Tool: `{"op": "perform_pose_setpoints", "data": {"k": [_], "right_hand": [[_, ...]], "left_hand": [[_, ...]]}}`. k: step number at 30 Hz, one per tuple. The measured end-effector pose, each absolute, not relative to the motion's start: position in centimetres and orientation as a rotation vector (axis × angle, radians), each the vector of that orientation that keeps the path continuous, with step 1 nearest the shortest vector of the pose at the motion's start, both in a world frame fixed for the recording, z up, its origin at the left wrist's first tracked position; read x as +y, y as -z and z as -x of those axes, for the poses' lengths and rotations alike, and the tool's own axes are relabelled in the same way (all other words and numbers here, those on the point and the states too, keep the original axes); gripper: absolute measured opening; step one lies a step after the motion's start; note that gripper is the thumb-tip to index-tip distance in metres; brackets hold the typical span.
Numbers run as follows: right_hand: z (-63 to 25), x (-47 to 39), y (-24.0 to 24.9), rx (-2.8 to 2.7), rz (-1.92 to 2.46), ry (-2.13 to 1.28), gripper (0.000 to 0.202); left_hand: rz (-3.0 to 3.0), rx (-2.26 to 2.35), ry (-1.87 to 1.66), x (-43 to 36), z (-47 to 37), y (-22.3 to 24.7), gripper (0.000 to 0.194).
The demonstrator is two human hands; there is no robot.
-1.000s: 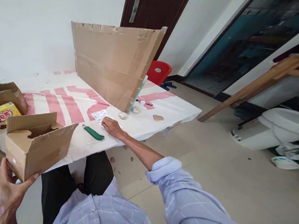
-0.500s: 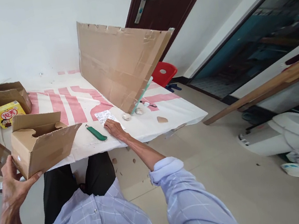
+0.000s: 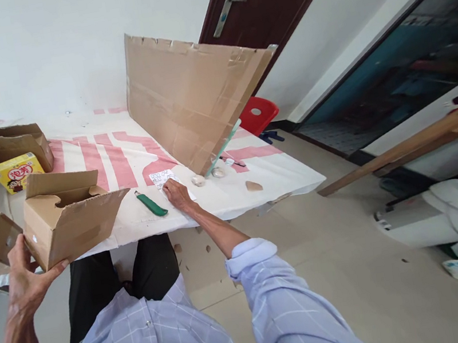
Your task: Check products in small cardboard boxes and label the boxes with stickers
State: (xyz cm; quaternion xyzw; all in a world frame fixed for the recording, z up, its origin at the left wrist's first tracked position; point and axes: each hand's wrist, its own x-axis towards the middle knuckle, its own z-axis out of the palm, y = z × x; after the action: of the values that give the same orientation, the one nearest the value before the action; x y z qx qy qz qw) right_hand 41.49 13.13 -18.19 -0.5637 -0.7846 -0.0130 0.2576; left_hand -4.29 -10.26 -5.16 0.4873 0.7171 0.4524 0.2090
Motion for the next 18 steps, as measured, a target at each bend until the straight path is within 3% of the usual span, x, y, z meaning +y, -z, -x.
{"op": "perform_pose_setpoints", "data": {"k": [18], "right_hand": [[-42.1,12.4,17.2,-2.273,1.523,-0.107,0.026]], "left_hand": [[-1.358,1.973,-1.271,-10.6,4.6,5.4,0.141]]}}
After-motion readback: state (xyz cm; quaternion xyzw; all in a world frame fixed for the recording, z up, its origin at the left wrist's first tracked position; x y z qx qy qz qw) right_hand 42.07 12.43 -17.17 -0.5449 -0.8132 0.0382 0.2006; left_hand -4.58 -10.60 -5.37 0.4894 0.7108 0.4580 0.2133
